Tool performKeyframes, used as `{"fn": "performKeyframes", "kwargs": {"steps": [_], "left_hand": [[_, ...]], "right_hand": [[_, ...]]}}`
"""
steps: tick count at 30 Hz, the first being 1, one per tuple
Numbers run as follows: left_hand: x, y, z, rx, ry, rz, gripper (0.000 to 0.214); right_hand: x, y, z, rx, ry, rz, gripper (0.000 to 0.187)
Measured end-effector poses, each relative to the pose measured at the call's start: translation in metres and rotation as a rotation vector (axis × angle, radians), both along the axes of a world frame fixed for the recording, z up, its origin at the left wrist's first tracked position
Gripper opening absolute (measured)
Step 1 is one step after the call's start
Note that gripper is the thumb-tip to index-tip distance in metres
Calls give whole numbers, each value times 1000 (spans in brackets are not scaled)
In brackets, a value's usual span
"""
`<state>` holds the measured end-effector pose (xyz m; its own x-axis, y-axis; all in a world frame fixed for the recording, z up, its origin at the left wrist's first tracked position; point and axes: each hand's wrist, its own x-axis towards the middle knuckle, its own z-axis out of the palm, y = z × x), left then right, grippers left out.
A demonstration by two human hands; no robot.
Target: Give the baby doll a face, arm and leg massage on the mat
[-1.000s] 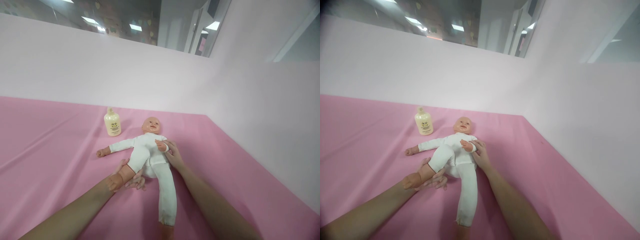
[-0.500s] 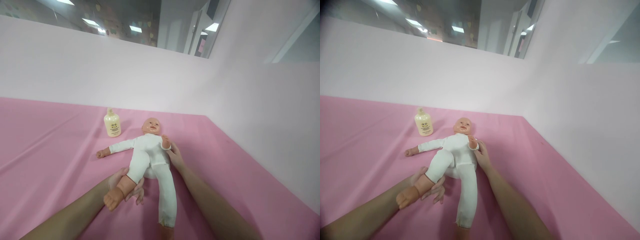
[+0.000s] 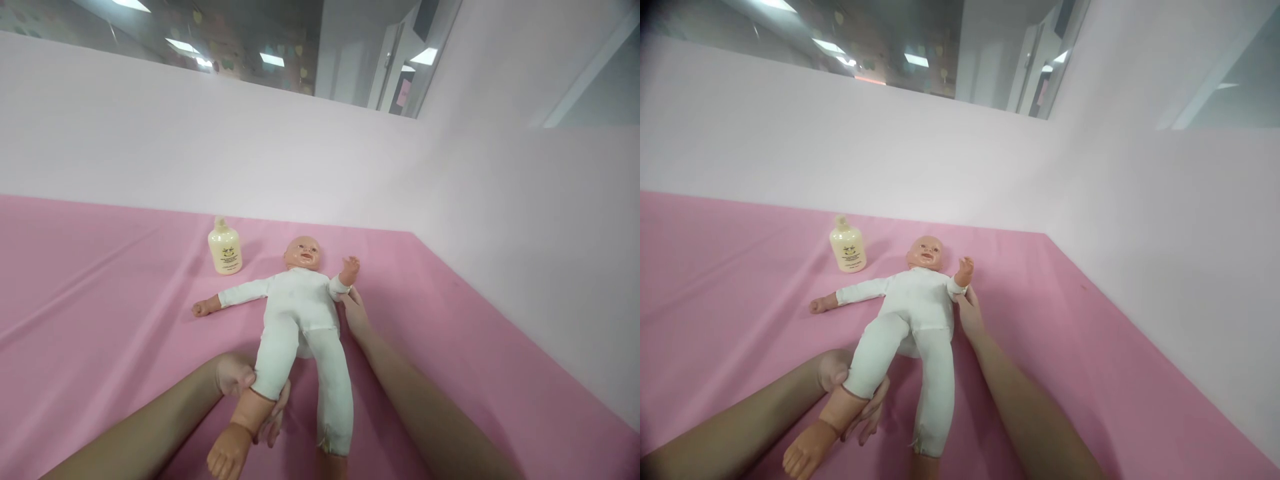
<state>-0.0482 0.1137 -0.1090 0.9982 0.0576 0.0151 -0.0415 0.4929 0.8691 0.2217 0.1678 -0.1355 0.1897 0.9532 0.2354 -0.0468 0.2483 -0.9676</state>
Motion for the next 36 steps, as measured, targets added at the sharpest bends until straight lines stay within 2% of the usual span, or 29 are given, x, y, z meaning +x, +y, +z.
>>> {"fn": "performKeyframes", "kwargs": {"steps": [2, 4, 10, 16, 27, 36], "left_hand": [[2, 0, 1, -16, -11, -159, 57], [3, 0, 2, -29, -34, -239, 60], [1, 2, -2, -4, -29, -233, 64], [1, 2, -5, 30, -36, -223, 68], [2, 4, -9, 36, -63, -254, 63], [1, 4, -13, 43, -52, -249, 73]], "right_hand": [[0, 0, 0, -2, 14, -6, 31], [-2, -1, 2, -1, 4, 0, 31], [-5, -7, 8, 19, -87, 26, 40], [-3, -3, 1, 47, -101, 57, 49], [-2, 2, -4, 33, -63, 58, 50], [0, 4, -10, 36, -85, 51, 46]]}}
